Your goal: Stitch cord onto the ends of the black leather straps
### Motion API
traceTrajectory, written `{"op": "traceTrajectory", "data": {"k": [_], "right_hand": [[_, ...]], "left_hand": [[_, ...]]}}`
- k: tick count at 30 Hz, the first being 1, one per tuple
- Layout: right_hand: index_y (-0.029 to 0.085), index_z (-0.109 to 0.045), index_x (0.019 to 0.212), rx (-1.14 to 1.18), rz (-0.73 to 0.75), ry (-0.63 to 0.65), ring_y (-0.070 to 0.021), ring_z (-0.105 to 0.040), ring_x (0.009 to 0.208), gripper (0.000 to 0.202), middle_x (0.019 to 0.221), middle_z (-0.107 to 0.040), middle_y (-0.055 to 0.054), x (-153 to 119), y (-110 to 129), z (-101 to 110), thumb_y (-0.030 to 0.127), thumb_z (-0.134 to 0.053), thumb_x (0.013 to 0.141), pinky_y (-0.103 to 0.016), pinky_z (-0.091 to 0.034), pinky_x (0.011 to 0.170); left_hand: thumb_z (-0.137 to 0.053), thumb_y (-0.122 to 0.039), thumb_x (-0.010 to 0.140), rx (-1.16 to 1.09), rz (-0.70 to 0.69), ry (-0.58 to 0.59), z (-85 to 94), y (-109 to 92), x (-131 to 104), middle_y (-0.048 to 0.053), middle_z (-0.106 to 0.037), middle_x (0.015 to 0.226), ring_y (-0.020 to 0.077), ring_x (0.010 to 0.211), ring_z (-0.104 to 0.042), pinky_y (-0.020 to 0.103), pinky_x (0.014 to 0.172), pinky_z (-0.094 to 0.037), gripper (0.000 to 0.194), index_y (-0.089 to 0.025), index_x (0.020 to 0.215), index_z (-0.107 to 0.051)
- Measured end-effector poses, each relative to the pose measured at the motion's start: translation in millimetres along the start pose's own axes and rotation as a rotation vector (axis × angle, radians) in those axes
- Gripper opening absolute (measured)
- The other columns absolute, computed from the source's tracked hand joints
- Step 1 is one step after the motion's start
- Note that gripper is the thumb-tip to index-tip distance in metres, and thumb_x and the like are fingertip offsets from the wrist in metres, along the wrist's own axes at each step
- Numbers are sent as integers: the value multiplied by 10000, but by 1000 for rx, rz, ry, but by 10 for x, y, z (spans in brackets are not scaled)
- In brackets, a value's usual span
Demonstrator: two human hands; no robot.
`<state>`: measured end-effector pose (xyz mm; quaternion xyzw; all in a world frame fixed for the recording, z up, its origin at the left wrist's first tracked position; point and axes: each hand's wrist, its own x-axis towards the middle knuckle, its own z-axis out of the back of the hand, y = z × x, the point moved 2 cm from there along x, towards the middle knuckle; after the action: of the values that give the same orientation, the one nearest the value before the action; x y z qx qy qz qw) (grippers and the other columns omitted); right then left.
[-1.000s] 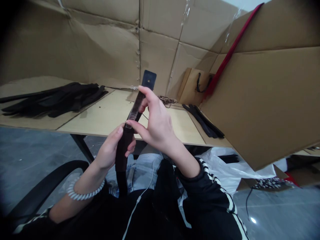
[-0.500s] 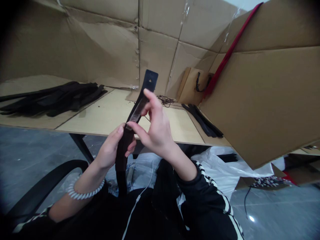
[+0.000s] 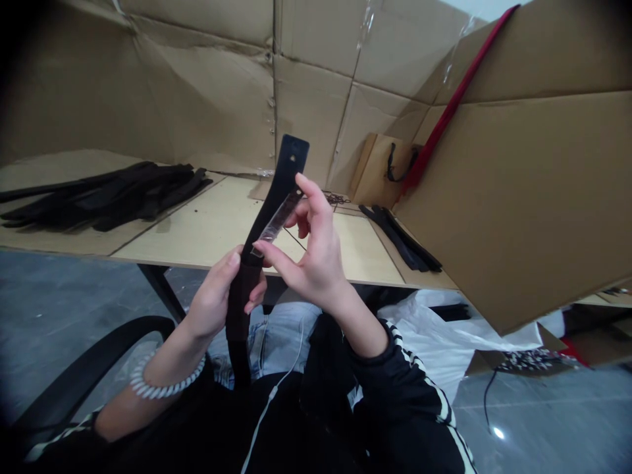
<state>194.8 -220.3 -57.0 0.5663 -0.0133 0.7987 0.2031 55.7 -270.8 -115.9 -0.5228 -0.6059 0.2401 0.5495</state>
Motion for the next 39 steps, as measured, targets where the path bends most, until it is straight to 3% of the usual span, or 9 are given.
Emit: {"op": "traceTrajectory", "data": {"k": [6, 17, 27, 39], "right_hand": [[340, -81, 1533, -8, 28, -3, -271, -601, 1061, 842, 1264, -503, -99, 17, -8, 10, 526, -596, 893, -407, -585, 675], [322, -284, 1450, 138, 33, -81, -218, -608, 933, 729, 1098, -541, -54, 23, -12, -6, 487, -668, 853, -361, -576, 629], [322, -319, 1439, 178, 38, -96, -231, -611, 940, 731, 1048, -544, -50, 16, -8, -13, 404, -717, 832, -387, -584, 658], [324, -291, 1461, 103, 80, -100, -240, -624, 947, 712, 1074, -542, -65, 22, 8, -12, 438, -669, 868, -390, -600, 637]], "left_hand": [[-383, -502, 988, 7, -12, 20, -16, -7, 1, -34, -504, 548, 74, 407, -442, 194, 410, -339, 405, -131, 1033, -540], [-385, -505, 986, 4, -8, 18, -2, 20, 19, -35, -507, 549, 69, 404, -440, 190, 415, -351, 420, -118, 1045, -536], [-385, -517, 985, -6, -14, 20, -8, 12, 21, -32, -506, 546, 68, 404, -442, 187, 408, -343, 418, -130, 1017, -537], [-384, -508, 986, 9, -4, 13, -2, 12, 17, -36, -506, 551, 72, 408, -439, 190, 413, -346, 392, -144, 1018, -526]]}}
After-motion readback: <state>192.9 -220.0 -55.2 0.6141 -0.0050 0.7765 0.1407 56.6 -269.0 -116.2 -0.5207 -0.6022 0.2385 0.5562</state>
